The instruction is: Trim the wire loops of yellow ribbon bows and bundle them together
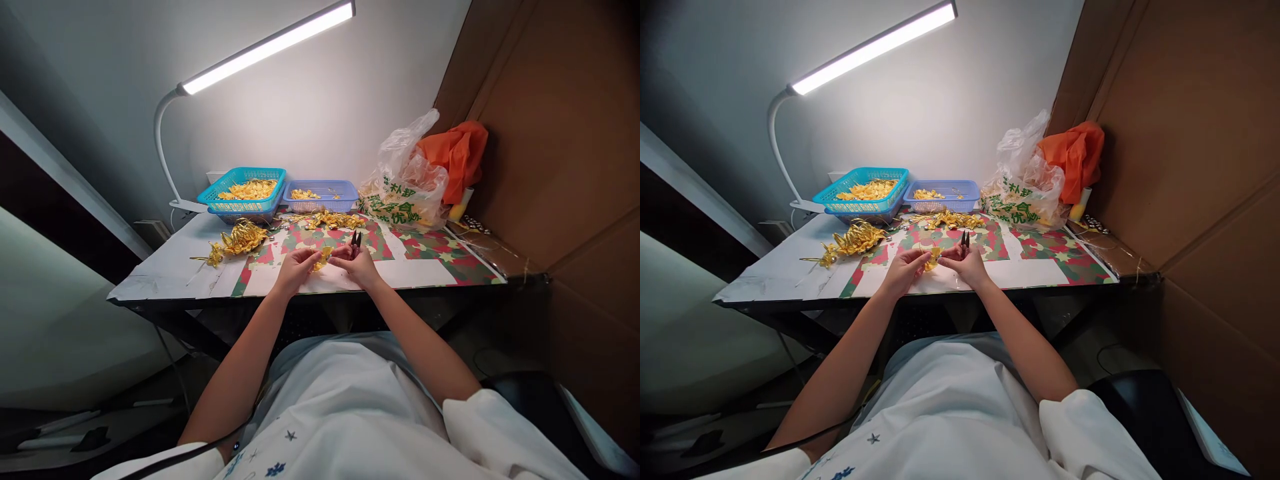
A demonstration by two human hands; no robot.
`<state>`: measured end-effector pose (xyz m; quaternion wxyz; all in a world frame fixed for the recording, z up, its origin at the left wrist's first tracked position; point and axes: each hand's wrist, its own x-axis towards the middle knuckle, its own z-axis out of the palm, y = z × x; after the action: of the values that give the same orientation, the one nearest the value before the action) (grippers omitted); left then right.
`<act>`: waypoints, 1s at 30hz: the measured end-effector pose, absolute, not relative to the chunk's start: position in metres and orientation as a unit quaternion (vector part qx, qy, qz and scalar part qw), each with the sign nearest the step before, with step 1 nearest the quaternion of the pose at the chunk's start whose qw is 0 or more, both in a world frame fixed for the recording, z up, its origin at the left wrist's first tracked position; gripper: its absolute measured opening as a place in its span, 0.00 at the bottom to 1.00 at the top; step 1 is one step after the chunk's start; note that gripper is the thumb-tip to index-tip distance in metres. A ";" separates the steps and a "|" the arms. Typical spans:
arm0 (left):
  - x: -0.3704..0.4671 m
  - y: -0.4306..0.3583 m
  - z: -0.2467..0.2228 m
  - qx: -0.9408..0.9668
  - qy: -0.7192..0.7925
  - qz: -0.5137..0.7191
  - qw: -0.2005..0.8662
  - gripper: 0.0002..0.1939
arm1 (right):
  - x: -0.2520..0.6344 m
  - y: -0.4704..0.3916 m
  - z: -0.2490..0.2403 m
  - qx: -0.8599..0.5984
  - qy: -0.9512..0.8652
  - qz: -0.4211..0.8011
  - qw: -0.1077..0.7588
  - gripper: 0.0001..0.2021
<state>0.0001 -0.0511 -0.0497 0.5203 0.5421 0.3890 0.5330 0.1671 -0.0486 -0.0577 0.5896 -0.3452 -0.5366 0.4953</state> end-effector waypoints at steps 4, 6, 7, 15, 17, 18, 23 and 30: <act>0.001 -0.054 -0.047 0.541 0.377 0.529 0.534 0.18 | 0.167 -0.049 -0.058 -0.345 -0.539 0.493 0.589 0.30; 0.000 -0.055 -0.045 0.539 0.371 0.527 0.542 0.17 | 0.167 -0.048 -0.058 -0.343 -0.541 0.493 0.589 0.30; 0.000 -0.055 -0.044 0.537 0.370 0.527 0.545 0.15 | 0.167 -0.048 -0.057 -0.341 -0.542 0.493 0.589 0.30; -0.002 -0.050 -0.046 0.532 0.371 0.504 0.570 0.13 | 0.167 -0.052 -0.054 -0.315 -0.549 0.506 0.586 0.31; -0.002 -0.051 -0.046 0.545 0.364 0.494 0.571 0.15 | 0.167 -0.053 -0.053 -0.313 -0.551 0.508 0.584 0.31; -0.002 -0.052 -0.045 0.552 0.360 0.489 0.572 0.16 | 0.167 -0.053 -0.053 -0.312 -0.551 0.508 0.583 0.31; -0.003 -0.056 -0.043 0.566 0.343 0.480 0.576 0.22 | 0.166 -0.050 -0.055 -0.315 -0.552 0.503 0.586 0.30; -0.002 -0.056 -0.043 0.561 0.338 0.497 0.569 0.22 | 0.167 -0.049 -0.057 -0.328 -0.550 0.473 0.605 0.26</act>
<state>-0.0023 -0.0557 -0.0432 0.5691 0.5605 0.3382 0.4975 0.1672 -0.0485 -0.0568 0.6049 -0.3284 -0.5497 0.4734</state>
